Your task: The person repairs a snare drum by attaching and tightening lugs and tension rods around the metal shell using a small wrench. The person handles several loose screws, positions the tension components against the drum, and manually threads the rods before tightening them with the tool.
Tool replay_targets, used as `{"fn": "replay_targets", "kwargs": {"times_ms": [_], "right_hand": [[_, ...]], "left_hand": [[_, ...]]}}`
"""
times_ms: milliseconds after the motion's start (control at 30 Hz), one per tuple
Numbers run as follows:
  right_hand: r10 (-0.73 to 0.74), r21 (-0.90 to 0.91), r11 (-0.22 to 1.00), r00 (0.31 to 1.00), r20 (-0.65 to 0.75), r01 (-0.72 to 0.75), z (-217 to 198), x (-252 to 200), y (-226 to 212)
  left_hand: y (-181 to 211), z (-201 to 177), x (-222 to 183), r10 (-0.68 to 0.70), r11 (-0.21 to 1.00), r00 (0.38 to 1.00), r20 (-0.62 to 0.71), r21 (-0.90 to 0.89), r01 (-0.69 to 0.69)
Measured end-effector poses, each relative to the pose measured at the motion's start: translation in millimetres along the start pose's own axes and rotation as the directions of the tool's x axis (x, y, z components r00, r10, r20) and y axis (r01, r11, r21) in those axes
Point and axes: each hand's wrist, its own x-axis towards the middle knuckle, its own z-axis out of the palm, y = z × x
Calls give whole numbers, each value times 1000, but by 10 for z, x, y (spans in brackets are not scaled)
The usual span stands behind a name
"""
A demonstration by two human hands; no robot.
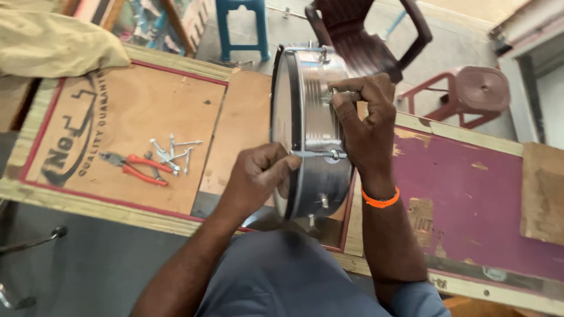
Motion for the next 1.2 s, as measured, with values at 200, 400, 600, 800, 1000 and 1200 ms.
{"fn": "replay_targets", "kwargs": {"times_ms": [200, 400, 600, 800, 1000, 1200], "right_hand": [[110, 18, 994, 992, -65, -109, 2, -87, 88], [111, 65, 992, 991, -69, -106, 23, -225, 111], [64, 146, 988, 988, -142, -43, 69, -209, 82], [-83, 233, 968, 996, -35, 89, -119, -548, -175], [-104, -191, 976, 994, 27, 108, -149, -722, -253], [-226, -339, 906, 966, 124, 255, -93, -678, -355]], "left_hand": [[361, 161, -33, 510, 770, 847, -148, 517, -373], [215, 180, -176, 747, 423, 662, 64, 723, -547], [80, 124, -231, 717, 416, 693, 73, 754, -509], [20, 4, -163, 698, 499, 716, 16, 705, -503], [-33, -43, -175, 697, 527, 717, 23, 662, -533], [-38, -134, -210, 703, 525, 711, 17, 663, -534]]}}
